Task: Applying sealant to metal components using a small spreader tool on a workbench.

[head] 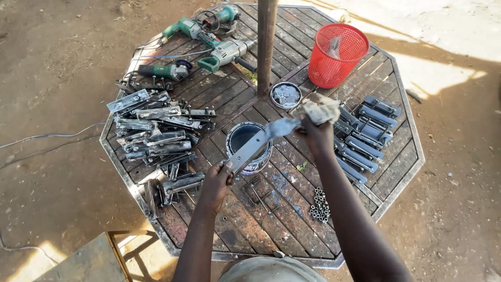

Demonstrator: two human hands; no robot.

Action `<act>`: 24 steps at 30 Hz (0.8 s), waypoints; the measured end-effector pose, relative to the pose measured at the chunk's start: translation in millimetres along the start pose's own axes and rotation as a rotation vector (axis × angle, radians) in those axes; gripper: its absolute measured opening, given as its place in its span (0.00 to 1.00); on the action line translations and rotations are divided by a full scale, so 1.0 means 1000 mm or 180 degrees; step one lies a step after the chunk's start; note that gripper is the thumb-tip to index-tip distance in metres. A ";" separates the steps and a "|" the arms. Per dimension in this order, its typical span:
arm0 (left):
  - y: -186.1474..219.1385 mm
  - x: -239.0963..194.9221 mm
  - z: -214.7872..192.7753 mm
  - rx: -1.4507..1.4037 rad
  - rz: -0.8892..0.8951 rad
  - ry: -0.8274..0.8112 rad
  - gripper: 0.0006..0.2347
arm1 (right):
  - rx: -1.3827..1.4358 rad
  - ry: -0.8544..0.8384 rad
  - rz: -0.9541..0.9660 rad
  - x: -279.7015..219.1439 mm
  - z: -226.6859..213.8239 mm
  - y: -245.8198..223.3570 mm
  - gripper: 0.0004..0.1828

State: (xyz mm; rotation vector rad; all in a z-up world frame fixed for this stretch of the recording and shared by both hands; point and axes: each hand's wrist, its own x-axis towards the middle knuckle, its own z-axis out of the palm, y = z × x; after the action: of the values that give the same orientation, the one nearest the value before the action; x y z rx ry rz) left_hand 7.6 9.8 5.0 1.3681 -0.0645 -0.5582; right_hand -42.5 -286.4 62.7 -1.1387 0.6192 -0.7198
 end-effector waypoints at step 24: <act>0.015 0.080 -0.005 -0.1354 -0.1688 -0.1384 0.08 | -0.2311 -0.0134 -0.0484 -0.124 0.037 0.007 0.23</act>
State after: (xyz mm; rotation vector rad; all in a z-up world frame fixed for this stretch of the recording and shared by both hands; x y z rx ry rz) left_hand 84.1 -17.0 -4.0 0.8219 0.0663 -1.2353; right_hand -91.0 -166.6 76.4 -1.8810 0.7921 -0.6076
